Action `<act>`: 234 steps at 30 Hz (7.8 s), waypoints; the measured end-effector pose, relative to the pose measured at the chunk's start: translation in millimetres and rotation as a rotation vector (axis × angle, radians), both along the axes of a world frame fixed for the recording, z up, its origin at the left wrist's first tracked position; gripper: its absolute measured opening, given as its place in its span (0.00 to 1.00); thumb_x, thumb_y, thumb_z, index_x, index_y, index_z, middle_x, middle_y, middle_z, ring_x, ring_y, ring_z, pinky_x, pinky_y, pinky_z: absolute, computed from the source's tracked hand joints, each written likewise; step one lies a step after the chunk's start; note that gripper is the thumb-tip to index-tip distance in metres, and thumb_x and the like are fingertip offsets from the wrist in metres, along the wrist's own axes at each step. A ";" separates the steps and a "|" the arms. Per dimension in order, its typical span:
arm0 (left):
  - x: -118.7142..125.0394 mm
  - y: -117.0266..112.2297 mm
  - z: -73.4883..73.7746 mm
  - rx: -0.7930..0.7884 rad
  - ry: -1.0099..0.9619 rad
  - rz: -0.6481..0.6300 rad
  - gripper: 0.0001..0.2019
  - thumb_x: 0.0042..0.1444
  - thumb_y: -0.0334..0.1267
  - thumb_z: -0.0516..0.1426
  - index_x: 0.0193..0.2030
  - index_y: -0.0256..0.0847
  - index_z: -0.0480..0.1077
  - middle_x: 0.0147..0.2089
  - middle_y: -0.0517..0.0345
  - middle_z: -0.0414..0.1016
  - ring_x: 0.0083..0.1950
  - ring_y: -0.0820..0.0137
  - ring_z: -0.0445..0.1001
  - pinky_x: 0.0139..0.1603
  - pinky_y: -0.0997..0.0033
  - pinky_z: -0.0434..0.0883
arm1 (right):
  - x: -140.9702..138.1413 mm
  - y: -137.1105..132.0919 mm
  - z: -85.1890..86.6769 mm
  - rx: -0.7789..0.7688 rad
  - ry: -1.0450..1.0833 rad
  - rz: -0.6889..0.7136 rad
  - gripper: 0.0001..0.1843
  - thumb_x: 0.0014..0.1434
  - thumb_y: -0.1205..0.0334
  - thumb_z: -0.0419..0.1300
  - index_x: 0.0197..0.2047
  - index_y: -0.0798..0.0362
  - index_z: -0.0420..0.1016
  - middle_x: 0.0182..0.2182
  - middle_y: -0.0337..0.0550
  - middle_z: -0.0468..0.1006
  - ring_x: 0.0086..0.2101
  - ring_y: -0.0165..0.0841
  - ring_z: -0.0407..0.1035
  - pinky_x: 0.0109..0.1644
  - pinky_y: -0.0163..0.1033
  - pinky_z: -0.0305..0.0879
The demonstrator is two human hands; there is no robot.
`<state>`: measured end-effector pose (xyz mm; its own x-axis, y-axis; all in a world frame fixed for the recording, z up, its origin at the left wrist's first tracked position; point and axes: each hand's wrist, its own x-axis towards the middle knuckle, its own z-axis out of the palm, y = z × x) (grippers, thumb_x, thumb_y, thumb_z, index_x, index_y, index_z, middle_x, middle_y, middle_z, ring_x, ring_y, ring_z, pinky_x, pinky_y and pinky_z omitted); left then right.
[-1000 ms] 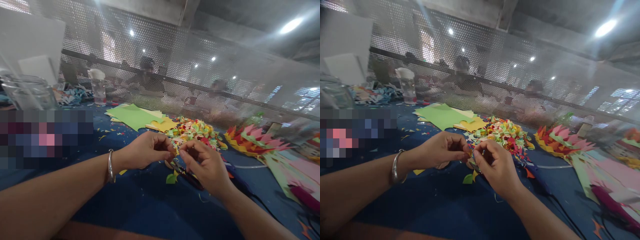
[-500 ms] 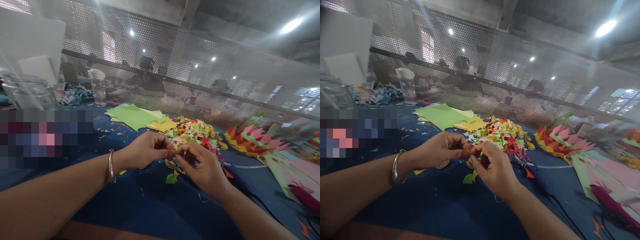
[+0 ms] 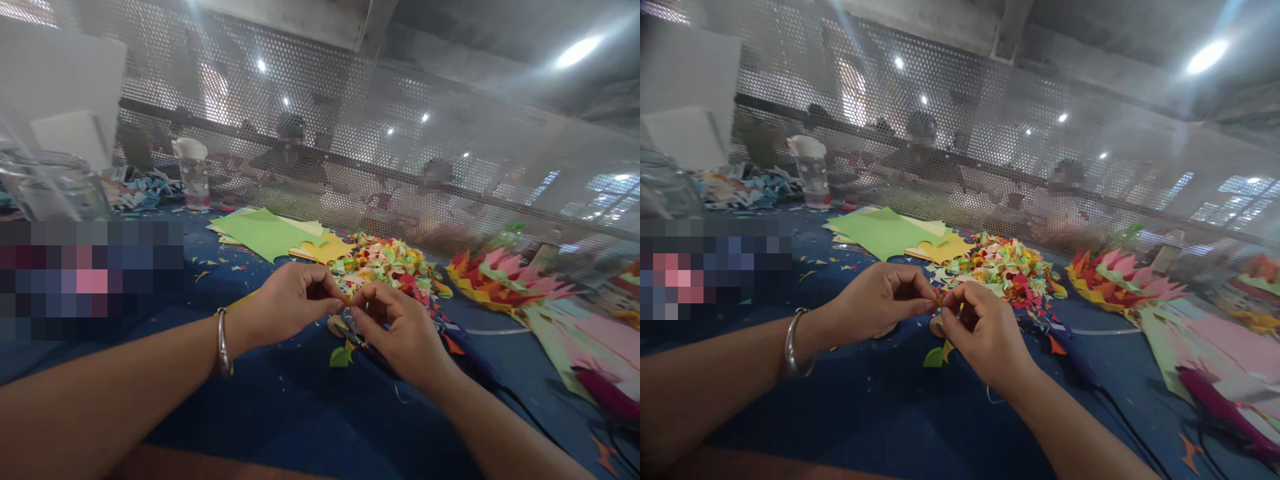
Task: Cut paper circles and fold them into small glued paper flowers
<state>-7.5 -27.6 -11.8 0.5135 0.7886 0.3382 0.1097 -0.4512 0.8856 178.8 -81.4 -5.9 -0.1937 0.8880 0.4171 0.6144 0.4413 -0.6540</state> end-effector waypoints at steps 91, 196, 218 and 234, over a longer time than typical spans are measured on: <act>-2.0 -5.1 1.5 -0.254 0.108 -0.256 0.06 0.57 0.37 0.59 0.34 0.38 0.76 0.28 0.63 0.76 0.30 0.74 0.74 0.34 0.76 0.71 | 5.3 4.5 2.7 -0.335 0.269 0.147 0.07 0.59 0.59 0.60 0.33 0.53 0.69 0.20 0.29 0.67 0.16 0.22 0.61 0.20 0.29 0.58; 4.7 -7.0 2.0 -0.153 -0.246 -0.110 0.07 0.53 0.35 0.63 0.38 0.38 0.72 0.34 0.59 0.76 0.36 0.71 0.75 0.41 0.70 0.71 | 6.2 5.6 -2.4 -0.147 0.319 0.103 0.08 0.61 0.57 0.62 0.36 0.51 0.69 0.24 0.32 0.70 0.19 0.23 0.64 0.22 0.30 0.62; 5.5 -5.1 -4.3 -0.247 -0.231 -0.088 0.09 0.51 0.35 0.64 0.38 0.38 0.70 0.31 0.61 0.75 0.33 0.72 0.75 0.37 0.72 0.72 | 6.7 6.1 -3.8 -0.140 0.253 0.096 0.10 0.61 0.56 0.63 0.32 0.52 0.69 0.22 0.31 0.67 0.19 0.23 0.63 0.22 0.29 0.63; 6.0 -2.0 -2.8 -0.217 -0.218 -0.018 0.09 0.50 0.34 0.65 0.37 0.37 0.71 0.31 0.59 0.76 0.33 0.72 0.74 0.36 0.72 0.71 | 7.4 5.4 -2.6 -0.141 0.171 0.085 0.10 0.63 0.55 0.60 0.34 0.52 0.70 0.22 0.32 0.69 0.19 0.25 0.64 0.23 0.31 0.63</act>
